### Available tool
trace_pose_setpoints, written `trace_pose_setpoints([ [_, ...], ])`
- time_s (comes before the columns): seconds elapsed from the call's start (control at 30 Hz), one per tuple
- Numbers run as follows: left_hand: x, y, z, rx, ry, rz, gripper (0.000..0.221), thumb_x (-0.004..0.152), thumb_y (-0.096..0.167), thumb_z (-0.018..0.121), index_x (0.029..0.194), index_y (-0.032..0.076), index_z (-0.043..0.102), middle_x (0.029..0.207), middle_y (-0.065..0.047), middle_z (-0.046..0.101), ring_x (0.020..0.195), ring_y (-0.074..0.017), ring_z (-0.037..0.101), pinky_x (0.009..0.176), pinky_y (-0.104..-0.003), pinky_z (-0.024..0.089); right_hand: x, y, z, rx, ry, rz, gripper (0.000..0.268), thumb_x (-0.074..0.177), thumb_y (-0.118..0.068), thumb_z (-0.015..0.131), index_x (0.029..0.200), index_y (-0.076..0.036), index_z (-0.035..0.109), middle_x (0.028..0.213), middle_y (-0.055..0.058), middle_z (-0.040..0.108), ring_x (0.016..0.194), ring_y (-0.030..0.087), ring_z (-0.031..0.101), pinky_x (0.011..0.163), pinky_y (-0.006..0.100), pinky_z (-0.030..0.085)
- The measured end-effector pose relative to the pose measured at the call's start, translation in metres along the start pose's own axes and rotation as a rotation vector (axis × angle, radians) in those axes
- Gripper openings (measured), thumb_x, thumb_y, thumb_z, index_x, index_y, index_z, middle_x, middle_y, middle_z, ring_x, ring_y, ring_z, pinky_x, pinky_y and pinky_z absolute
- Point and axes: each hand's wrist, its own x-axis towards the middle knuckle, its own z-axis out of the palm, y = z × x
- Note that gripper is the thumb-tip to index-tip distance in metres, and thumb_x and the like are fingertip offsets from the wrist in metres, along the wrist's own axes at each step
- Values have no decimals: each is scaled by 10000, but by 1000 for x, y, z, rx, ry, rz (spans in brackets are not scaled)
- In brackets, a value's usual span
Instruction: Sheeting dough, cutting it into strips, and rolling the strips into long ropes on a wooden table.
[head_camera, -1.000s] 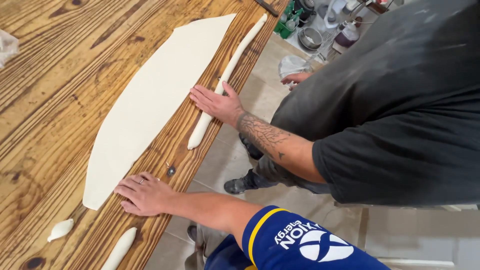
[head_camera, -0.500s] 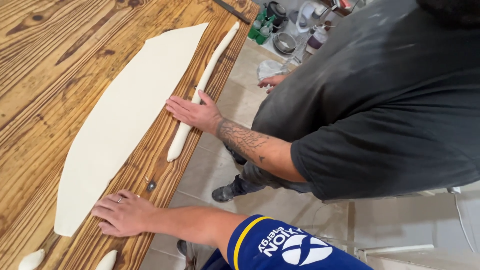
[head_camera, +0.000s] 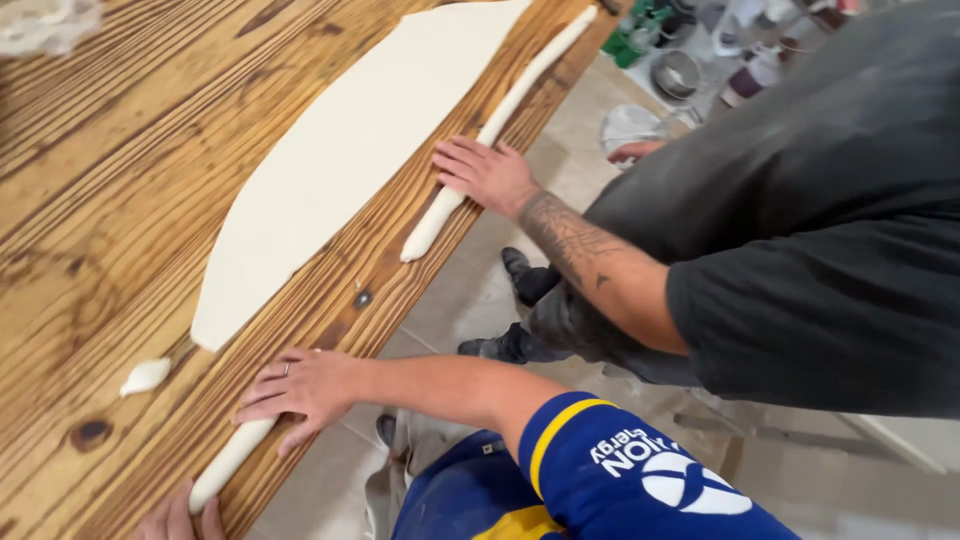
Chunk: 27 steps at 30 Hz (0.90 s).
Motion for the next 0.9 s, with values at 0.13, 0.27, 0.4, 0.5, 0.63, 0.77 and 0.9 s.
trace_pose_setpoints([
  [0.13,63,68,-31,406,-169,-81,358,1066,388,711,1186,73,830,1095,-71,776,1002,-294,724,919,-390,495,5,-16,10,37,284,-33,379,989,-464,607,1301,-252,574,1223,10,686,1132,211,667,962,394,556],
  [0.27,139,110,12,120,-481,-286,252,920,317,791,1078,125,757,906,-28,703,857,-226,641,805,-386,478,-24,7,-90,58,192,180,184,878,-125,755,1021,-240,741,953,-39,760,951,194,701,836,382,583],
  [0.4,221,150,123,-87,-361,-286,263,856,339,829,1026,146,775,986,-75,660,996,-306,638,886,-434,471,-91,90,-172,-188,323,192,253,1038,-334,553,1127,-136,682,1010,41,678,1028,250,634,1044,529,361],
  [0.5,286,183,197,-69,-379,-320,268,828,433,828,985,220,787,1020,13,640,1064,-232,592,944,-419,401,-117,139,-217,-534,54,542,278,911,-449,701,1152,-321,648,1053,-39,692,1208,243,490,1024,488,277],
  [0.63,309,192,262,-106,-447,-354,290,818,441,824,977,209,757,1063,37,525,1119,-221,505,992,-456,371,-155,253,-171,-644,-170,652,385,753,-513,799,1049,-367,601,988,-127,721,1154,158,465,987,463,238],
  [0.77,310,181,286,-90,-562,-328,282,827,453,794,982,220,759,1073,29,500,1138,-228,483,977,-466,351,-182,302,-130,-545,-58,567,340,782,-563,711,1069,-399,631,991,-124,733,1132,153,518,1035,464,289],
  [0.9,322,166,278,-58,-451,-308,275,836,486,782,974,251,742,1088,21,483,1171,-241,466,973,-473,317,-122,242,-230,-486,12,499,244,792,-463,735,1015,-397,661,898,-158,733,995,154,517,940,419,325],
])
